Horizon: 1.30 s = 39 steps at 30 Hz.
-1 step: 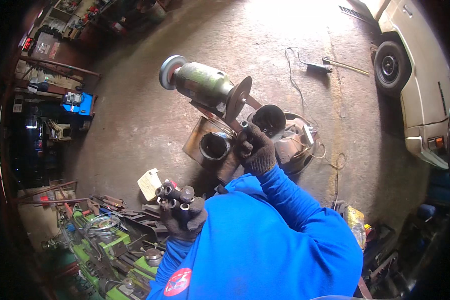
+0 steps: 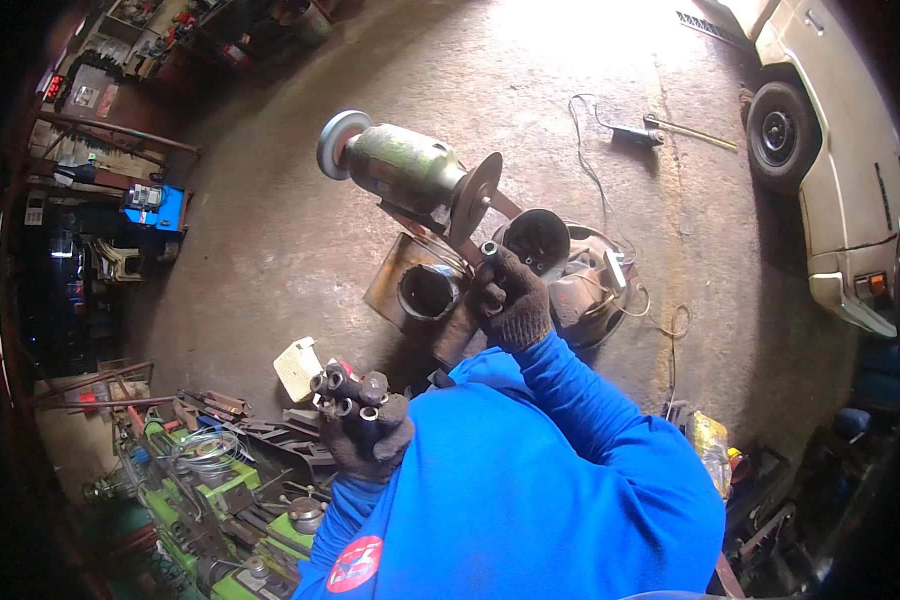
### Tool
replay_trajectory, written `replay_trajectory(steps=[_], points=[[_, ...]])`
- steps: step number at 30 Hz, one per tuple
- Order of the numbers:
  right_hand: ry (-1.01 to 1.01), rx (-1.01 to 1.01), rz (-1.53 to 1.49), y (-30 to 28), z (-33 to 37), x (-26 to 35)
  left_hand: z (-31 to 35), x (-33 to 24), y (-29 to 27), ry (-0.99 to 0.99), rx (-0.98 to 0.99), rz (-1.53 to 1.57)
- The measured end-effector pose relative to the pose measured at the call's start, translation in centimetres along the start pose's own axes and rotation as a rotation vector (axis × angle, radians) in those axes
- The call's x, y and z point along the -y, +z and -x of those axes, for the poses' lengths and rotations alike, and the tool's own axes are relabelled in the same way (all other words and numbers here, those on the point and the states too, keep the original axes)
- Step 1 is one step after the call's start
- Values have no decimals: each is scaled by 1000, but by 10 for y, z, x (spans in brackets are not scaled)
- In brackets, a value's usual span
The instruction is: The person uses a bench grinder to deburr and smooth the edges of small cylindrical metal parts. They hold each part with gloved hands against the spinning wheel, rotate it to treat different sides, and then place it aside before picking up the next one.
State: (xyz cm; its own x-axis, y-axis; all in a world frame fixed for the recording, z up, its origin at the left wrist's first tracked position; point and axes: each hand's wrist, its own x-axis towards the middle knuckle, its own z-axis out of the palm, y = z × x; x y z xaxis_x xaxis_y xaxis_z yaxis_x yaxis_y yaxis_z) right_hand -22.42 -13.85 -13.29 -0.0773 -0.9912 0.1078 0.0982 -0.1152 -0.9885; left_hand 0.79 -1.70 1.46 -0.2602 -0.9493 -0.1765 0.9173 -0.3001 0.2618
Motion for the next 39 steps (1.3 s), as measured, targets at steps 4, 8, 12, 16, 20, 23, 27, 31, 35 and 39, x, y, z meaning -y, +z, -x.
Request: replay_trajectory(steps=[4,8,12,16,20,23,27,31,35,39], points=[[138,21,-255,-5,2,-12,-2,-1,-3,-13,-9,4],[-22,-42,88,-4,-5,7,0,0,-7,-2,16,14],[130,-44,-199,0,-4,-71,2,2,-3,19,-31,-16],[111,28,9,-8,-14,-87,5,1,-1,21,-29,-13],[419,42,-1614,-2,-19,-40,9,3,-6,72,-49,-10],[275,222,-1621,-4,-26,-18,10,1,-11,55,-39,-28],[252,237,-1591,-2,-30,2,11,1,-10,38,-59,-24],[332,189,-1546,-4,-30,16,8,2,-11,38,26,-29],[306,198,-1635,-7,-24,18,6,1,-12,21,16,-14],[375,130,-1628,-10,-16,9,6,1,-8,17,-5,-33]])
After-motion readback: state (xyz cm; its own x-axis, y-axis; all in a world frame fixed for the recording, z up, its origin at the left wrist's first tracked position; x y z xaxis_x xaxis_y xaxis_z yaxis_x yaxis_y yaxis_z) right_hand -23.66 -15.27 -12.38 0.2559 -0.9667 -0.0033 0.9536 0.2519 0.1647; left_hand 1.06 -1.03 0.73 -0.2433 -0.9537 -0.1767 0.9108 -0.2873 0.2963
